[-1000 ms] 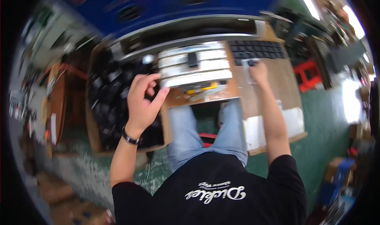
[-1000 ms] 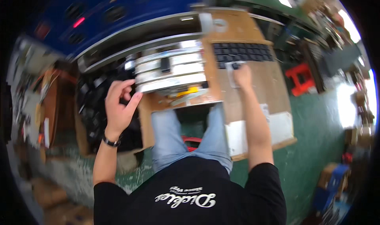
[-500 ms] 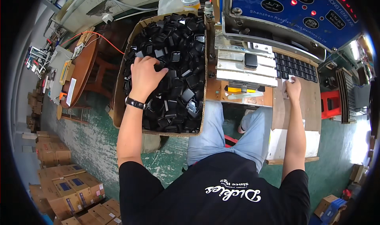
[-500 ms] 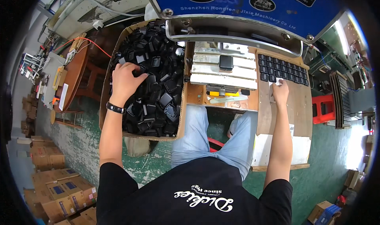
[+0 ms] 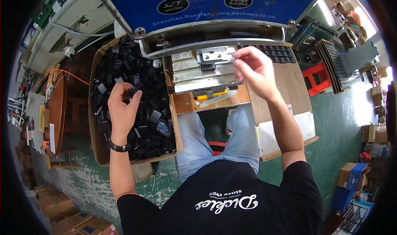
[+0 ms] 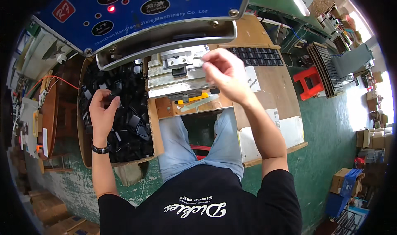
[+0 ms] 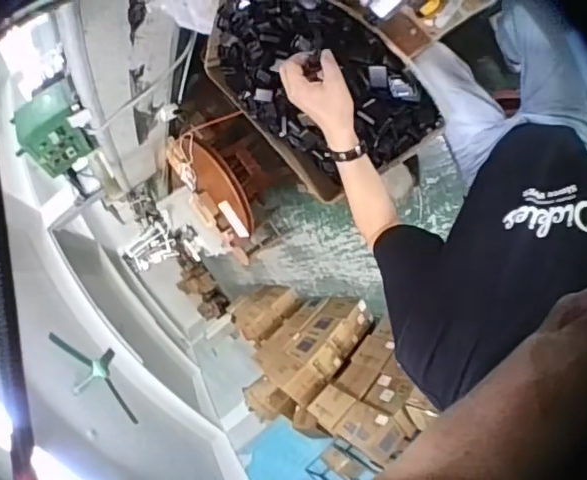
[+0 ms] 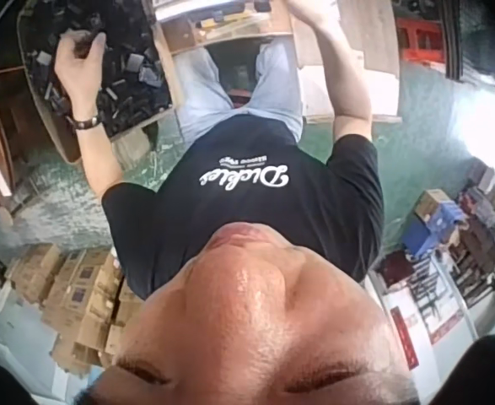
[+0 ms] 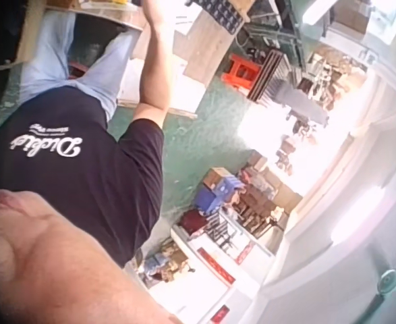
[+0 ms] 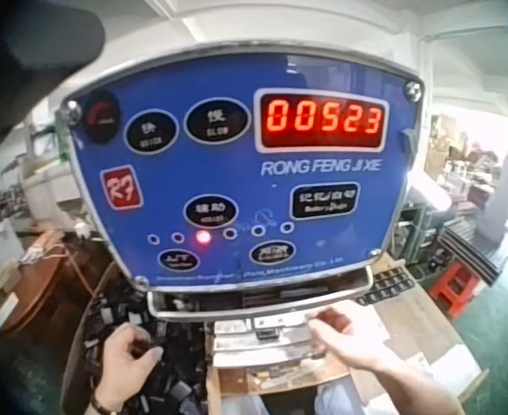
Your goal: Assembling small plastic components using a heat press machine on a production line.
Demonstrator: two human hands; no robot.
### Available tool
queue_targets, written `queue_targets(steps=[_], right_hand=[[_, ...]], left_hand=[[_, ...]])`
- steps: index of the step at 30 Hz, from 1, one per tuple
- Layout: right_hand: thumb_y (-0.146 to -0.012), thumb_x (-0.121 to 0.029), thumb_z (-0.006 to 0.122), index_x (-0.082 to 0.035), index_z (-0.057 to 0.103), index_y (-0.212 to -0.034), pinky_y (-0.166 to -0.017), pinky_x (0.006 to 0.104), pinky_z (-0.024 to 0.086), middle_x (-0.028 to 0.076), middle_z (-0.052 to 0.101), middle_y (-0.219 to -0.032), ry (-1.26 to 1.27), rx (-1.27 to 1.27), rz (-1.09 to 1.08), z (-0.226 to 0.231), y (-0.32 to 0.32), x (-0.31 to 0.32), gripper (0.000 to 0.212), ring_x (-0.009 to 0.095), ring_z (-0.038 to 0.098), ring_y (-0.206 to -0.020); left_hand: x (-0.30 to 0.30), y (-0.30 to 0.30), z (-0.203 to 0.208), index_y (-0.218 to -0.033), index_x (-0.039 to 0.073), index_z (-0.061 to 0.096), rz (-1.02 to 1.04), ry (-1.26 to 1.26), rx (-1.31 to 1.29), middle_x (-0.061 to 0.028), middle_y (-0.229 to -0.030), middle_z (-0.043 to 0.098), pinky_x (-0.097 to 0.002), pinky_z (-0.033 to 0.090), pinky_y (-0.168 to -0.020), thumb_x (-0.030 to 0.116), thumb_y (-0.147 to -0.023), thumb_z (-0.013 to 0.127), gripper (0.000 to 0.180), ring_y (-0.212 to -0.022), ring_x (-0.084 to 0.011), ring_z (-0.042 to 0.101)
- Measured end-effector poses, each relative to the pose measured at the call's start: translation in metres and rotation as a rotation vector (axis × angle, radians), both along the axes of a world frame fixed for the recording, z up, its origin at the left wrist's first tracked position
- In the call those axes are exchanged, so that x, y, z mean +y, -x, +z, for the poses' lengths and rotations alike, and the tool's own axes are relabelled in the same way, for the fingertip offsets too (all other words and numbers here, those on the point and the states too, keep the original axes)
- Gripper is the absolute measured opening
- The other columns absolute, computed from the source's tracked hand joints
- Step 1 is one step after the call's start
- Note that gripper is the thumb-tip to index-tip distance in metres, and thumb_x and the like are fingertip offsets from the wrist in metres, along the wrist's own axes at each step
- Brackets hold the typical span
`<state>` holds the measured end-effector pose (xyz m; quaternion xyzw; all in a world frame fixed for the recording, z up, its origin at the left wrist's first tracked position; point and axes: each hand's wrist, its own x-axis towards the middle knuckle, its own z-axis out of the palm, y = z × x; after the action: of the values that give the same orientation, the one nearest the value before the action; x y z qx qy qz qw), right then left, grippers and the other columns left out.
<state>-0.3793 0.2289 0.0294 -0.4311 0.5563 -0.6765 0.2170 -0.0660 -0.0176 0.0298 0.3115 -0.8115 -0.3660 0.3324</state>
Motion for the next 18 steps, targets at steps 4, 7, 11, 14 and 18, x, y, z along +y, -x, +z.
queue_targets(steps=[4,7,11,14,18], right_hand=[[-0.097,-0.006,0.072,-0.001,0.072,-0.123,-0.062,0.0231,0.052,0.006,0.069,-0.091,-0.146,-0.013,0.016,0.004,-0.005,-0.010,0.027,0.010,0.061,-0.067],[-0.095,-0.010,0.078,-0.001,0.072,-0.118,-0.062,0.0214,0.052,0.006,0.069,-0.091,-0.282,0.296,0.019,0.010,0.002,-0.017,0.024,0.011,0.062,-0.069],[-0.093,-0.014,0.082,-0.001,0.073,-0.116,-0.062,0.0205,0.051,0.007,0.070,-0.093,-0.273,0.664,-0.015,0.023,-0.002,-0.043,0.029,0.011,0.061,-0.070],[-0.091,-0.017,0.086,-0.001,0.073,-0.117,-0.061,0.0201,0.050,0.007,0.071,-0.095,-0.223,0.925,-0.041,0.023,-0.005,-0.046,0.033,0.011,0.060,-0.071],[-0.089,-0.013,0.086,0.000,0.069,-0.132,-0.072,0.0265,0.056,0.010,0.072,-0.104,-0.074,0.074,-0.013,-0.001,0.012,-0.014,0.048,0.014,0.066,-0.083]], left_hand=[[0.011,0.008,0.008,-0.105,0.000,0.070,-0.089,-0.207,0.103,-0.0051,-0.106,0.071,-0.0259,0.052,-0.082,-0.001,-0.094,0.075,0.012,-0.088,-0.0126,0.061],[0.019,0.019,0.014,-0.109,0.000,0.072,-0.195,-0.257,0.160,-0.0055,-0.106,0.071,-0.0261,0.053,-0.082,-0.001,-0.096,0.074,0.014,-0.089,-0.0115,0.062],[0.033,0.050,0.019,-0.114,0.000,0.074,-0.285,-0.321,0.200,-0.0052,-0.104,0.072,-0.0251,0.053,-0.081,-0.001,-0.097,0.074,0.018,-0.088,-0.0109,0.062],[0.042,0.083,0.016,-0.119,-0.001,0.076,-0.369,-0.338,0.219,-0.0052,-0.103,0.073,-0.0233,0.052,-0.078,0.001,-0.099,0.074,0.020,-0.084,-0.0105,0.062],[0.049,0.124,0.013,-0.113,-0.002,0.079,-0.427,-0.106,0.120,-0.0056,-0.096,0.074,-0.0224,0.049,-0.071,0.009,-0.102,0.074,0.016,-0.075,-0.0113,0.060]])
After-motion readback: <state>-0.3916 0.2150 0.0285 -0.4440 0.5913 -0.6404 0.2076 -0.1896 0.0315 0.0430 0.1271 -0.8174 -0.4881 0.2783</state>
